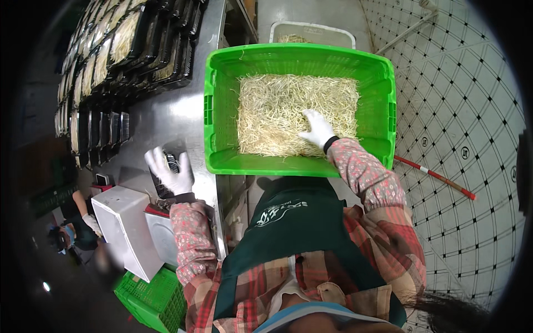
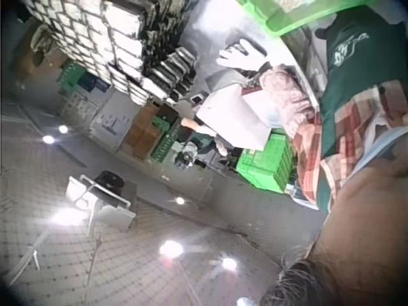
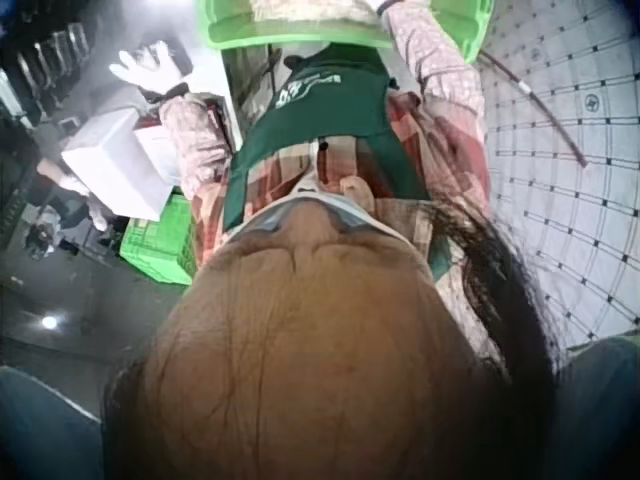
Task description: The person scoops bean sprouts from a green basket into black plastic trays placed on a digital scale. After weighing, the filled trays are stacked on the right side of the table. The process is repeated continuously.
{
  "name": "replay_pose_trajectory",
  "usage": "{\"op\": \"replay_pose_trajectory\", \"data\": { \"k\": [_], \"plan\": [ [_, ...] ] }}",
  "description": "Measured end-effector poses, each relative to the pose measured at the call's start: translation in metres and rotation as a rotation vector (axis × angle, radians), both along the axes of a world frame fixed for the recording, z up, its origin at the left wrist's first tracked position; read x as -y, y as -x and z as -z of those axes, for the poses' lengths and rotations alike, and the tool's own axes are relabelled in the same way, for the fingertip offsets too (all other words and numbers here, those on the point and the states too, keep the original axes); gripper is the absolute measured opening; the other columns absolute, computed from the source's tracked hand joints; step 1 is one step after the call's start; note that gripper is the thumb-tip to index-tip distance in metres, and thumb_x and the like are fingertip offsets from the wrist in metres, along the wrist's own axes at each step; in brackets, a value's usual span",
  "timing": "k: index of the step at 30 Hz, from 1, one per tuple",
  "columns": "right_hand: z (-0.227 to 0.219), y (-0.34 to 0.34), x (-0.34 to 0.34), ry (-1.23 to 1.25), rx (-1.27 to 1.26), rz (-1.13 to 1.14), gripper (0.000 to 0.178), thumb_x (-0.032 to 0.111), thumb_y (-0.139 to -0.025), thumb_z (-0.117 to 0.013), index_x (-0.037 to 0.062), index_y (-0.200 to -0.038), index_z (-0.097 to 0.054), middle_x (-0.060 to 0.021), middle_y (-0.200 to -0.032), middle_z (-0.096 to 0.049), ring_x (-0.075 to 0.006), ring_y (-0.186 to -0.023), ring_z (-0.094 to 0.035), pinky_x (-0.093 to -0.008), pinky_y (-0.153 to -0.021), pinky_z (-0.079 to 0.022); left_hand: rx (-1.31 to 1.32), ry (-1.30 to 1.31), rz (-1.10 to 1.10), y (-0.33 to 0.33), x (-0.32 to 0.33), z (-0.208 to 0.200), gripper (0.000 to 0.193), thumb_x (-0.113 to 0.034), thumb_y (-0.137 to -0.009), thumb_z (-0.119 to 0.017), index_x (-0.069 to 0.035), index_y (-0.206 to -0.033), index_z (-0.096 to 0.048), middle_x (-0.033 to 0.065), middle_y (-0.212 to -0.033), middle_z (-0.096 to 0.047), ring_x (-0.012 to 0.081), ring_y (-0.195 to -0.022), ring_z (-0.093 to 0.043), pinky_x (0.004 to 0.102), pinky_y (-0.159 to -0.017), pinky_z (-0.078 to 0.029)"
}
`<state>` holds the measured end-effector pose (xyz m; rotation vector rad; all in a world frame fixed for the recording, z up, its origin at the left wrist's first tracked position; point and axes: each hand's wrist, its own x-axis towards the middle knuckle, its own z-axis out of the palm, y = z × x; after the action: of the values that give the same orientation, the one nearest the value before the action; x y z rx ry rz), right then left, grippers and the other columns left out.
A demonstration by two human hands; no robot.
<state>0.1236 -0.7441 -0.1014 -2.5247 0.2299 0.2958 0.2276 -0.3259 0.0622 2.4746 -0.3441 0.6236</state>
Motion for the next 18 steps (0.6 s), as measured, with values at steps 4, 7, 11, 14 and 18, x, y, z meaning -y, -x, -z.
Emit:
{"op": "replay_pose_trajectory", "data": {
  "k": [4, 7, 11, 14, 18],
  "plan": [
    [0.013, -0.002, -0.034, 0.122, -0.294, -0.233, 0.109, 0.046, -0.070, -0.081, 0.0114, -0.153, -0.019, -0.0173, -0.157, -0.023, -0.0409, -0.140, -0.032, -0.0554, -0.103, -0.042, -0.526, -0.251, 0.645, -0.009, 0.126, 0.029, 0.087, -0.010, -0.070, -0.082, -0.015, -0.147, -0.041, 0.0189, -0.152, -0.036, 0.0332, -0.141, -0.035, 0.0424, -0.114, -0.032],
    [0.023, -0.004, -0.042, 0.133, -0.259, -0.402, 0.118, 0.043, -0.067, -0.085, 0.0152, -0.156, -0.013, -0.0161, -0.160, -0.015, -0.0417, -0.141, -0.030, -0.0609, -0.098, -0.042, -0.943, -0.510, 0.877, -0.020, 0.175, 0.098, 0.108, -0.015, -0.066, -0.086, -0.022, -0.154, -0.024, 0.0154, -0.159, -0.021, 0.0357, -0.144, -0.028, 0.0478, -0.114, -0.032],
    [0.039, -0.020, -0.028, 0.097, -0.101, -0.423, 0.112, 0.027, -0.065, -0.084, 0.0123, -0.154, -0.017, -0.0143, -0.158, -0.020, -0.0353, -0.136, -0.038, -0.0475, -0.087, -0.052, -1.073, -1.061, 0.794, -0.031, 0.212, 0.162, 0.140, -0.034, -0.048, -0.095, -0.035, -0.155, -0.004, 0.0070, -0.163, -0.001, 0.0419, -0.146, -0.017, 0.0619, -0.109, -0.034],
    [0.051, -0.041, -0.010, 0.023, -0.144, -0.391, 0.098, 0.017, -0.069, -0.076, 0.0093, -0.151, -0.025, -0.0145, -0.156, -0.025, -0.0315, -0.127, -0.047, -0.0388, -0.084, -0.055, -0.930, -0.755, 0.861, -0.044, 0.199, 0.219, 0.123, -0.030, -0.056, -0.092, -0.038, -0.154, -0.017, 0.0102, -0.161, -0.016, 0.0444, -0.140, -0.027, 0.0573, -0.109, -0.038],
    [0.079, -0.077, 0.019, -0.200, -0.081, -0.391, 0.095, 0.038, -0.073, -0.076, 0.0073, -0.149, -0.029, -0.0162, -0.152, -0.033, -0.0334, -0.122, -0.049, -0.0453, -0.090, -0.051, -1.136, -0.595, 0.741, -0.089, 0.191, 0.242, 0.085, -0.017, -0.073, -0.080, -0.028, -0.147, -0.041, 0.0156, -0.149, -0.041, 0.0350, -0.132, -0.044, 0.0396, -0.111, -0.039]
  ]
}}
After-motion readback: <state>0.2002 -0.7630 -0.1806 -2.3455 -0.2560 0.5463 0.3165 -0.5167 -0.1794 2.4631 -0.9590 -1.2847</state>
